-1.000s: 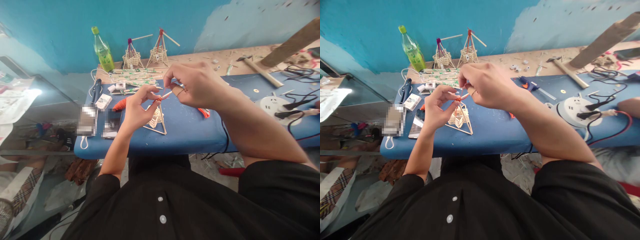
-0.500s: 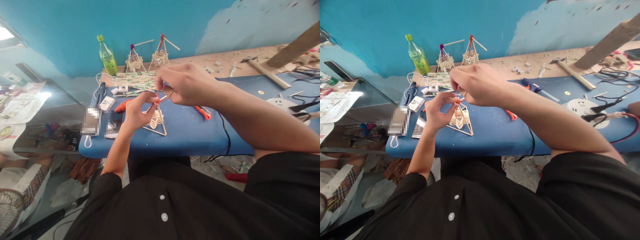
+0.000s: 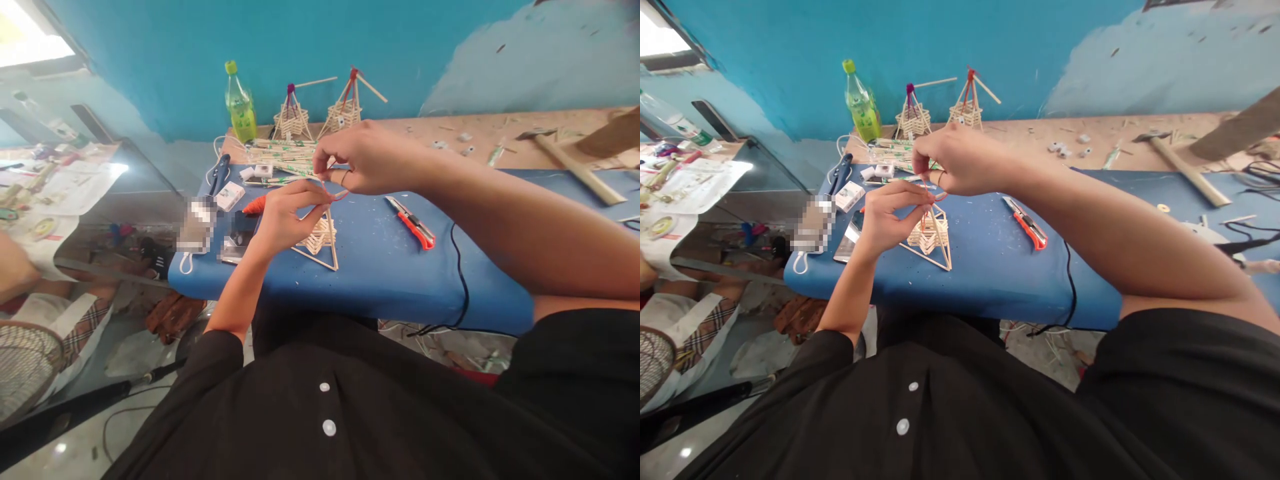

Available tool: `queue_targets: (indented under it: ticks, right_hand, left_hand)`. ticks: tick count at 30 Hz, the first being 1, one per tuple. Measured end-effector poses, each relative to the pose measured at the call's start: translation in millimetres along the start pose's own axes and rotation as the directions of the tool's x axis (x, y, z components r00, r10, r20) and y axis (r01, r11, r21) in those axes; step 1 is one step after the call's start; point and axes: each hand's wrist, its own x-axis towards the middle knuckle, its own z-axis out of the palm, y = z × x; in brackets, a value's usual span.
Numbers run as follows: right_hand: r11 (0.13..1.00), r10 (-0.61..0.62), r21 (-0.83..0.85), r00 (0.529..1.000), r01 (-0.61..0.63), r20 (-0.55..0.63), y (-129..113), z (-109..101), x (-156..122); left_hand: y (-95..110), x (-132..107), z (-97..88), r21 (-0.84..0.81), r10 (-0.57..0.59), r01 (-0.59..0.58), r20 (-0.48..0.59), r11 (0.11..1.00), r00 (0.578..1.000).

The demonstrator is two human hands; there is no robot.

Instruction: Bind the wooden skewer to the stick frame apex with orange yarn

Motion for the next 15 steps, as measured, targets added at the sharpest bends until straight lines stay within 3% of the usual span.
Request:
queue_targets:
  ticks: [3,6,12,15]
  right_hand:
    - [0.997,-0.036,0.072,0.999,0.036,-0.011,1.8,-2.5,2.0]
    - [0.988,-0.029,0.147,0.996,0.042,-0.086,8.3,-3.9,5.5]
    - [0.951,-0.305,0.043,0.952,0.305,-0.014,30.3,-6.9,15.8]
    - [0.961,-0.273,0.022,0.961,0.274,-0.046,29.3,-5.6,15.9]
  left_hand:
    - [1.3,0.1,-2.0,0.03,0.001,0.0,-0.017,1.0,1.0]
    - [-2.7,0.7,-7.3,0.056,0.015,-0.017,0.041,0.998,0.999]
    - [-13.0,6.9,-18.0,0.084,0.025,-0.041,0.192,0.996,0.981]
    - [-16.5,10.4,-18.8,0.098,0.03,-0.051,0.203,0.994,0.979]
